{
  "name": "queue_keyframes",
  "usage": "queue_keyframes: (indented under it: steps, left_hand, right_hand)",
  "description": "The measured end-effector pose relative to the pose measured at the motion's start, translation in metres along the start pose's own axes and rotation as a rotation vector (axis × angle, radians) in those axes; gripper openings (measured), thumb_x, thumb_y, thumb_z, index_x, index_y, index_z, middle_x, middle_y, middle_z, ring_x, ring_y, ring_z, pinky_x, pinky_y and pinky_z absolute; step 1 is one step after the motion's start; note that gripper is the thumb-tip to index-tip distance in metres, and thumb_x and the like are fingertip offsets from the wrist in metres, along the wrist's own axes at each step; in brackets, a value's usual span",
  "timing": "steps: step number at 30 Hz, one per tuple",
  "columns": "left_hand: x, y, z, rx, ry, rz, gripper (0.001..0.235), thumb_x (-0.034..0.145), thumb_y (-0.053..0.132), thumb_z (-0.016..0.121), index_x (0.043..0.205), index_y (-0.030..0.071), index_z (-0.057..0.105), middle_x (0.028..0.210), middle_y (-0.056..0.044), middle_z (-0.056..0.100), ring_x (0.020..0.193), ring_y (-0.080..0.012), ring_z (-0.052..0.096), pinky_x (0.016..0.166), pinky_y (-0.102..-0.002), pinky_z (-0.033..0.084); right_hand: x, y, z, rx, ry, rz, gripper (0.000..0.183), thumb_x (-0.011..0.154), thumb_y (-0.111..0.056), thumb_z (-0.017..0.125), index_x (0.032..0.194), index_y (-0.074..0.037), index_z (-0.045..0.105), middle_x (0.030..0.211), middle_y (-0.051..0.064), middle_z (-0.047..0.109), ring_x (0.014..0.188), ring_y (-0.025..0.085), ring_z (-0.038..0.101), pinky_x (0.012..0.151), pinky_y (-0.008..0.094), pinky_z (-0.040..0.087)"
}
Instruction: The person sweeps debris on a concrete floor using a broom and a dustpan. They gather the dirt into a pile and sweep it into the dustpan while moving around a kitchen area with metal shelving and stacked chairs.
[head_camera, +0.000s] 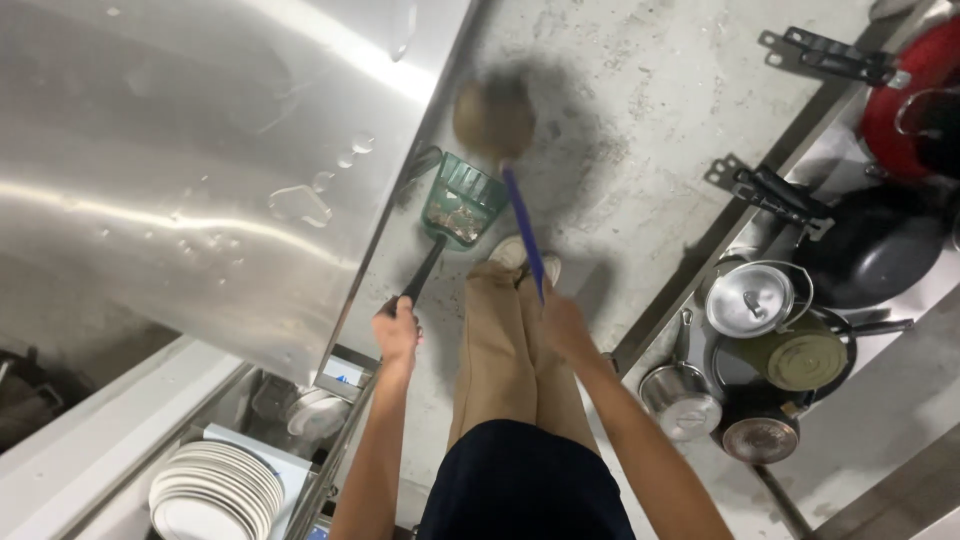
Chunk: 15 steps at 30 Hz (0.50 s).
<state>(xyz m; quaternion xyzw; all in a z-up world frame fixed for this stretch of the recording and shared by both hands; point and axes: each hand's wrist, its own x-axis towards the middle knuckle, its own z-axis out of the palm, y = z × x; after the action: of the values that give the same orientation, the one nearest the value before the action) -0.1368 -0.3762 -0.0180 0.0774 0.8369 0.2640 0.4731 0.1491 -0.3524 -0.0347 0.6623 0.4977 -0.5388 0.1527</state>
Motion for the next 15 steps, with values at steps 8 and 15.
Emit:
queue_keyframes:
  steps: [8, 15]
  left_hand:
    - [-0.005, -0.006, -0.006, 0.096, 0.022, -0.006, 0.032, 0.093, 0.022, 0.061, 0.110, -0.004, 0.066, 0.059, -0.006, 0.053, 0.041, -0.0153, 0.050, 0.035, -0.033, 0.041]
    - [0.008, -0.051, -0.099, 0.091, -0.099, 0.077, 0.045, 0.093, 0.021, 0.059, 0.131, -0.003, 0.060, 0.060, -0.005, 0.050, 0.040, -0.0150, 0.045, 0.034, -0.033, 0.036]
  right_hand:
    - [-0.197, 0.076, -0.001, 0.442, 0.019, 0.201, 0.075, 0.078, -0.008, 0.074, 0.147, -0.029, 0.055, 0.062, 0.013, 0.059, 0.049, 0.021, 0.058, 0.051, 0.038, 0.051]
    - [-0.206, 0.134, -0.024, 0.933, 0.337, 0.414, 0.074, 0.082, 0.007, 0.058, 0.153, -0.013, 0.049, 0.059, 0.009, 0.058, 0.040, 0.018, 0.048, 0.037, 0.036, 0.040]
